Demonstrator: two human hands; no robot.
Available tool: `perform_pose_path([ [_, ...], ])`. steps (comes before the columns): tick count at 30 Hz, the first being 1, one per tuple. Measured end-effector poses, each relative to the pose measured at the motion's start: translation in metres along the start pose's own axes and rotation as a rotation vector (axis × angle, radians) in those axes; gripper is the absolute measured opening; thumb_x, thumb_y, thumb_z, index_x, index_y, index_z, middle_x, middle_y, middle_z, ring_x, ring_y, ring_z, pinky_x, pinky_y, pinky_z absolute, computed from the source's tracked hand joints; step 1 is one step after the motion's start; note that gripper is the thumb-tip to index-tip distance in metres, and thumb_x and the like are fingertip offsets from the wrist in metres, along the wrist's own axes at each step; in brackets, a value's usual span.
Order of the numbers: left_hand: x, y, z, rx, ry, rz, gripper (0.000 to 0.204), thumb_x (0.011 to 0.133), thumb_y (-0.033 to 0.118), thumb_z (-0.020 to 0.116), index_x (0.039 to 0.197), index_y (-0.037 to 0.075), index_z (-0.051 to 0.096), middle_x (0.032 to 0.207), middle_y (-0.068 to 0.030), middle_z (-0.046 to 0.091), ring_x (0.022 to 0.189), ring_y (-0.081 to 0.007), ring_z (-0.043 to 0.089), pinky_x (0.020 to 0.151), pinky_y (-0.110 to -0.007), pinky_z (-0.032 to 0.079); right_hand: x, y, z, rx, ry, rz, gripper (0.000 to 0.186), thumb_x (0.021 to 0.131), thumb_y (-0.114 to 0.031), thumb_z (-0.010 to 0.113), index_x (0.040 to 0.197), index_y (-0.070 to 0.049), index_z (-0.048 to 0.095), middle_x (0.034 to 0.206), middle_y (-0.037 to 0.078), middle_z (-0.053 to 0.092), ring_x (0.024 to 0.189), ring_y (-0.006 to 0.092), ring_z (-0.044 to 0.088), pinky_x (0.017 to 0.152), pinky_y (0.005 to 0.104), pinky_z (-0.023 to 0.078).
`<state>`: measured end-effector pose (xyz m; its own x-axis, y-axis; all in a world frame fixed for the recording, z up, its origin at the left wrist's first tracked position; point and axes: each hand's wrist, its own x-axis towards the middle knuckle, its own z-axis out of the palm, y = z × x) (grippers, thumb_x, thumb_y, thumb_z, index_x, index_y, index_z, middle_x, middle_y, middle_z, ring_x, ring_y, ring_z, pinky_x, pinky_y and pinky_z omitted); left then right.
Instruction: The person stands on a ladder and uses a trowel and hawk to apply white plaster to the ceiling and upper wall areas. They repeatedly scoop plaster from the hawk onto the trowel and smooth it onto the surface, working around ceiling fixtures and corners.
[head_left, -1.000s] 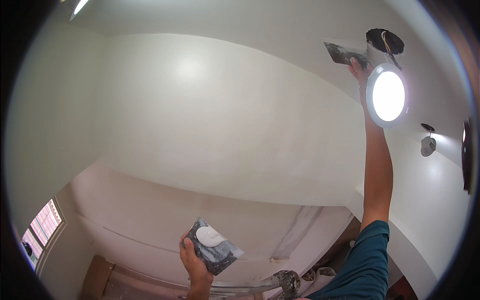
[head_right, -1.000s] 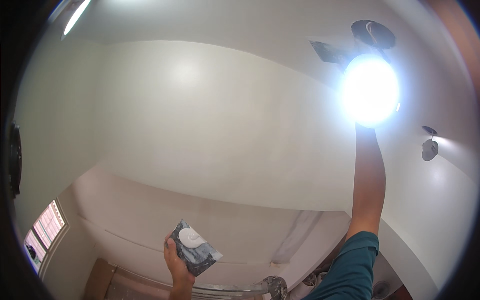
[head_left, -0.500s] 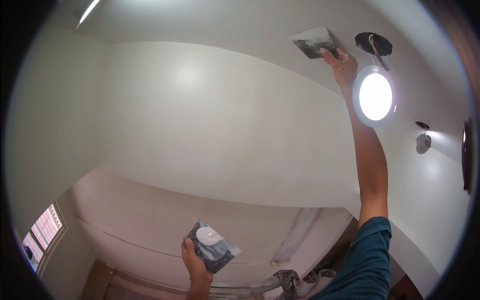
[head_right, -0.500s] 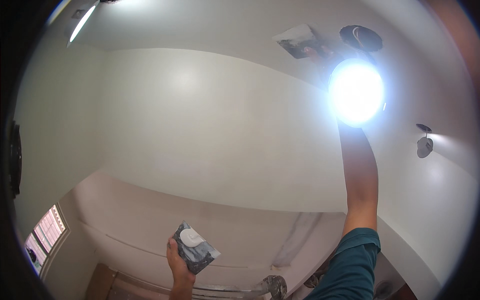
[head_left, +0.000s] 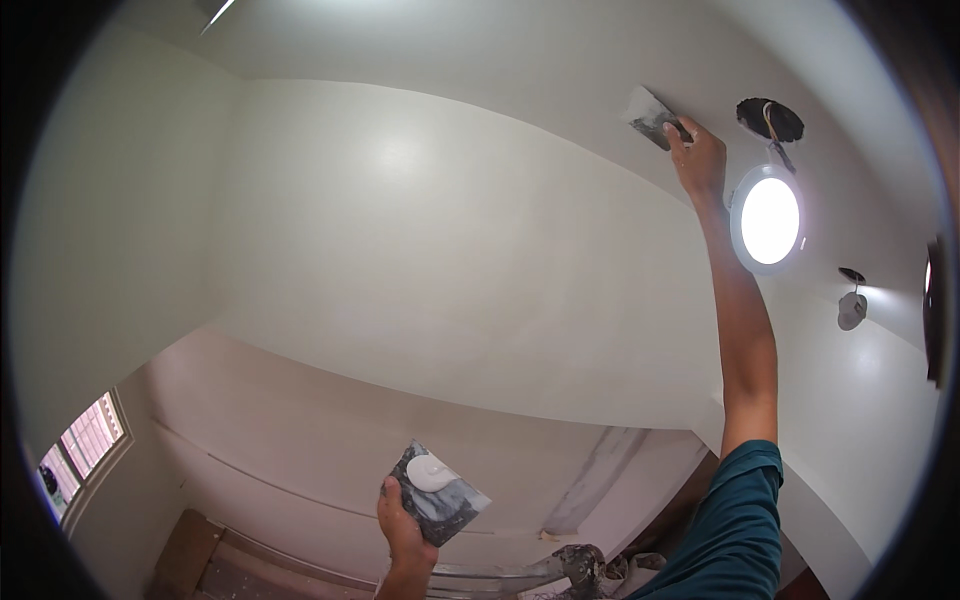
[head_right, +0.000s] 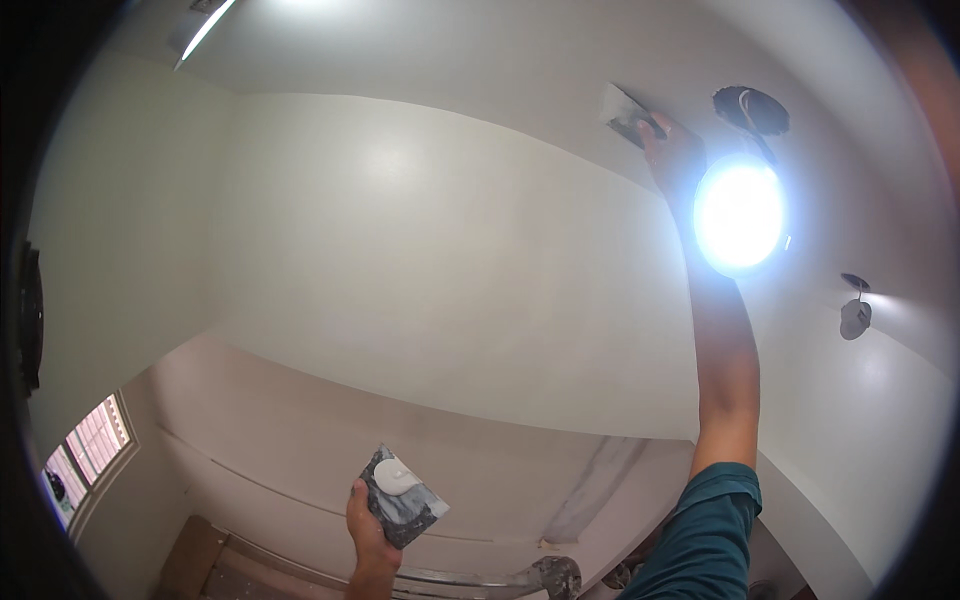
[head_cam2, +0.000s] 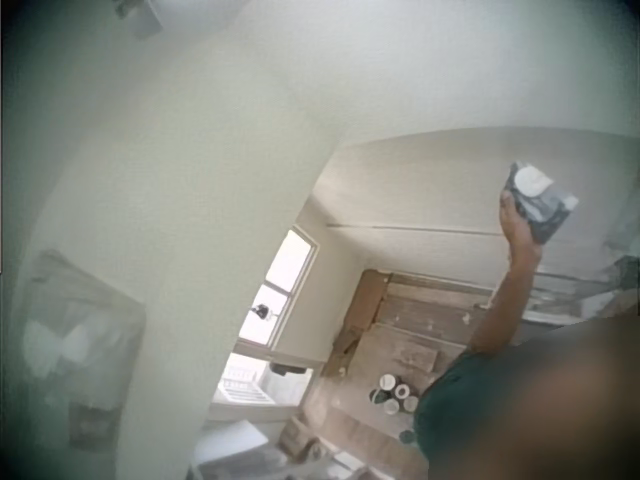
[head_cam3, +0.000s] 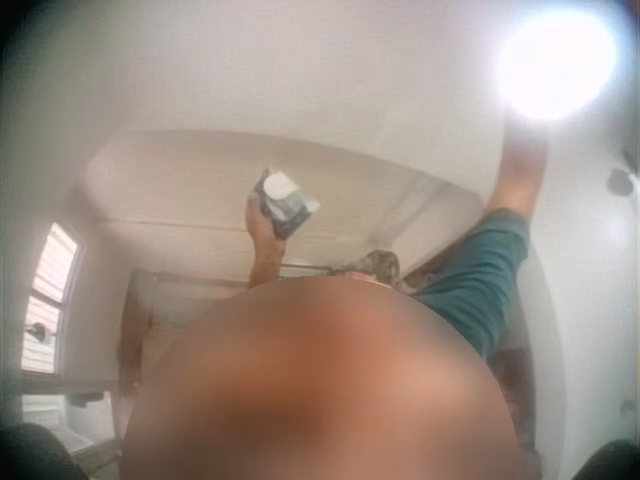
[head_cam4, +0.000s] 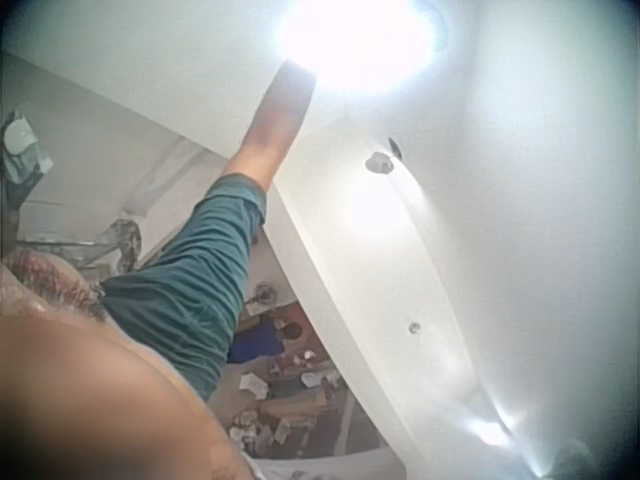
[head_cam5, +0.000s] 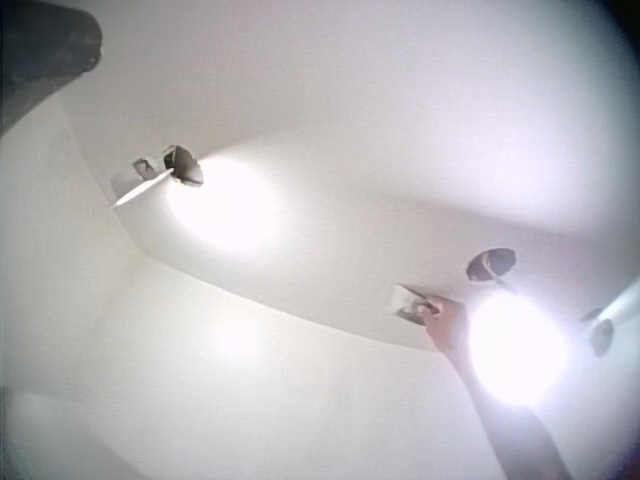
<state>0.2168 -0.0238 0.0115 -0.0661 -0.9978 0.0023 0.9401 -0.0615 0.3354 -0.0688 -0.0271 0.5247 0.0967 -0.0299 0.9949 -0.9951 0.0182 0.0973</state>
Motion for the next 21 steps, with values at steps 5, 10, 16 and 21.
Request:
perform_pose_path([
  [5,0.002,-0.007,-0.002,-0.024,-0.020,-0.021,0.041,0.105,0.036,0.046,0.121,-0.001,0.054,0.110,-0.0132,0.065,0.099,-0.0261,0.067,0.086,-0.041,0.057,-0.001,-0.006,0.003,-0.086,0.076,-0.110,0.040,0.091,-0.035,0.067,0.113,-0.001,0.071,0.103,0.019,0.073,0.087,0.0293,0.073,0.082,0.0375,0.055],
  [10,0.005,-0.010,-0.009,-0.046,-0.011,-0.010,0.040,0.105,0.036,0.046,0.120,-0.001,0.055,0.109,-0.0130,0.065,0.099,-0.0261,0.067,0.085,-0.041,0.057,0.001,-0.012,0.017,-0.260,0.142,-0.218,0.032,0.091,-0.033,0.066,0.110,-0.009,0.074,0.094,0.014,0.074,0.083,0.0302,0.072,0.078,0.0385,0.055],
  [16,0.005,-0.007,-0.008,-0.058,-0.005,-0.047,0.041,0.105,0.036,0.046,0.121,-0.001,0.054,0.111,-0.0127,0.065,0.101,-0.0262,0.067,0.088,-0.041,0.056,0.005,-0.023,0.062,-0.397,0.011,-0.261,0.023,0.092,-0.027,0.063,0.107,-0.014,0.075,0.088,0.014,0.073,0.081,0.0326,0.070,0.076,0.0427,0.055],
  [21,0.008,-0.011,-0.011,-0.074,-0.028,-0.079,0.043,0.104,0.038,0.046,0.123,0.000,0.055,0.115,-0.0127,0.064,0.105,-0.0272,0.066,0.092,-0.042,0.054,0.020,-0.009,0.121,-0.649,-0.205,-0.275,0.021,0.090,-0.022,0.064,0.104,-0.012,0.076,0.087,0.014,0.072,0.081,0.0334,0.069,0.074,0.0440,0.055],
])
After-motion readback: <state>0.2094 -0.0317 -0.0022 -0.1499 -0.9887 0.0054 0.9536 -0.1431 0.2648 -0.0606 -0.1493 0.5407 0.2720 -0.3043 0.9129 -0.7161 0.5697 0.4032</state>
